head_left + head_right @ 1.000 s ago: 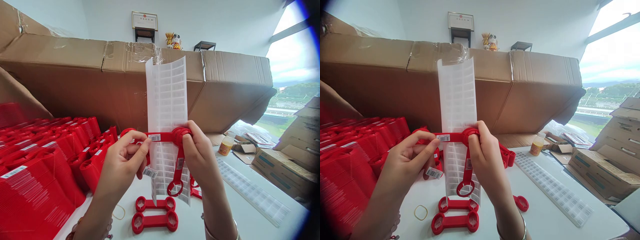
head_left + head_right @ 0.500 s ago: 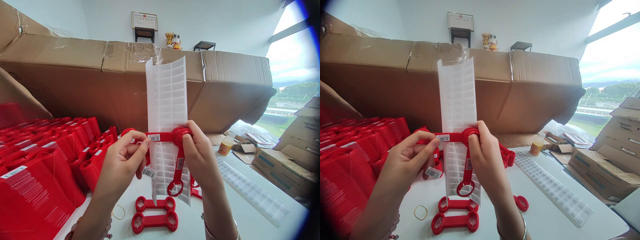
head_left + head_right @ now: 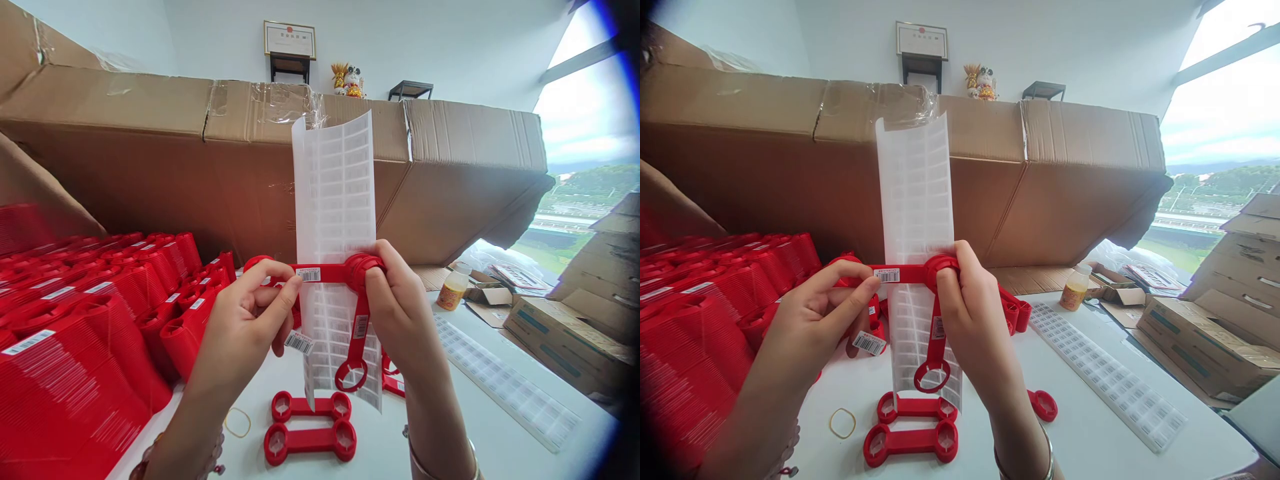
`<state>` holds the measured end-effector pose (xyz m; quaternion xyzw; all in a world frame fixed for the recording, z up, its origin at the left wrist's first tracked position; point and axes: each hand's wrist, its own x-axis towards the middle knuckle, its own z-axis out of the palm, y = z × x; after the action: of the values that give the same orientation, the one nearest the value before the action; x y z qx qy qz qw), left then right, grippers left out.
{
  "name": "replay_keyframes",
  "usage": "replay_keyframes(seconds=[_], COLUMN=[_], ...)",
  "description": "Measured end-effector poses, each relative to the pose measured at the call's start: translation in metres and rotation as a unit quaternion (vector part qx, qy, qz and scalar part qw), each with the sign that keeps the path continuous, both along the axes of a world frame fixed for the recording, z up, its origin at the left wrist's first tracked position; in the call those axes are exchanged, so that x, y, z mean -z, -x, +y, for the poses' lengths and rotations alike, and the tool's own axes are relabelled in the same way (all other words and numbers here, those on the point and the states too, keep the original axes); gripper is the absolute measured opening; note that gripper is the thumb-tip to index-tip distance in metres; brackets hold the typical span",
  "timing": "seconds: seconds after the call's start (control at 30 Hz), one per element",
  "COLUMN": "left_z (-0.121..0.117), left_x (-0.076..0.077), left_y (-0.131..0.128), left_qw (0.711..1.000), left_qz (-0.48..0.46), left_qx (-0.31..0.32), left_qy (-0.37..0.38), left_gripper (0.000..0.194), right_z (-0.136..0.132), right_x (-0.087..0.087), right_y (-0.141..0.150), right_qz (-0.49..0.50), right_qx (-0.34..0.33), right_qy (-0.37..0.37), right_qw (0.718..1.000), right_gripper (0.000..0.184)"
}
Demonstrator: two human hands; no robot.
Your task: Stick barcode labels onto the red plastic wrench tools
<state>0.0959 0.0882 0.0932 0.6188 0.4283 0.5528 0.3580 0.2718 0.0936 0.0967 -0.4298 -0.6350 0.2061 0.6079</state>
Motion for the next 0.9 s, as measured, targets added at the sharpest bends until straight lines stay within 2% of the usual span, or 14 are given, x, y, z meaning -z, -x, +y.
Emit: replay_keyframes(seconds=[0.43,0.7,0.9], left_z=[0.018,0.014,0.011], left_x=[0.008,0.005,0.004], left_y=[-0.003,0.005,0.007], left_qw=[0.999,0.999,0.996], left_qz=[0.013,-0.03,-0.065], left_qx=[-0.027,0.041,0.049], left_qy=[-0.016,0.016,0.021], left_gripper=[0.023,0.02,0.021], right_z=[0.0,0.009,0.022], right_x=[0.004,0.002,0.008], right_y=[0.001,-0.004,-0.009], right_qz=[-0.053,-0.011,-0.002], right_qx=[-0.005,-0.025,-0.073], right_qy=[-0.009,0.019,0.017], right_qw=[0.999,0.999,0.997], right_gripper=[0.024,0.023,0.022])
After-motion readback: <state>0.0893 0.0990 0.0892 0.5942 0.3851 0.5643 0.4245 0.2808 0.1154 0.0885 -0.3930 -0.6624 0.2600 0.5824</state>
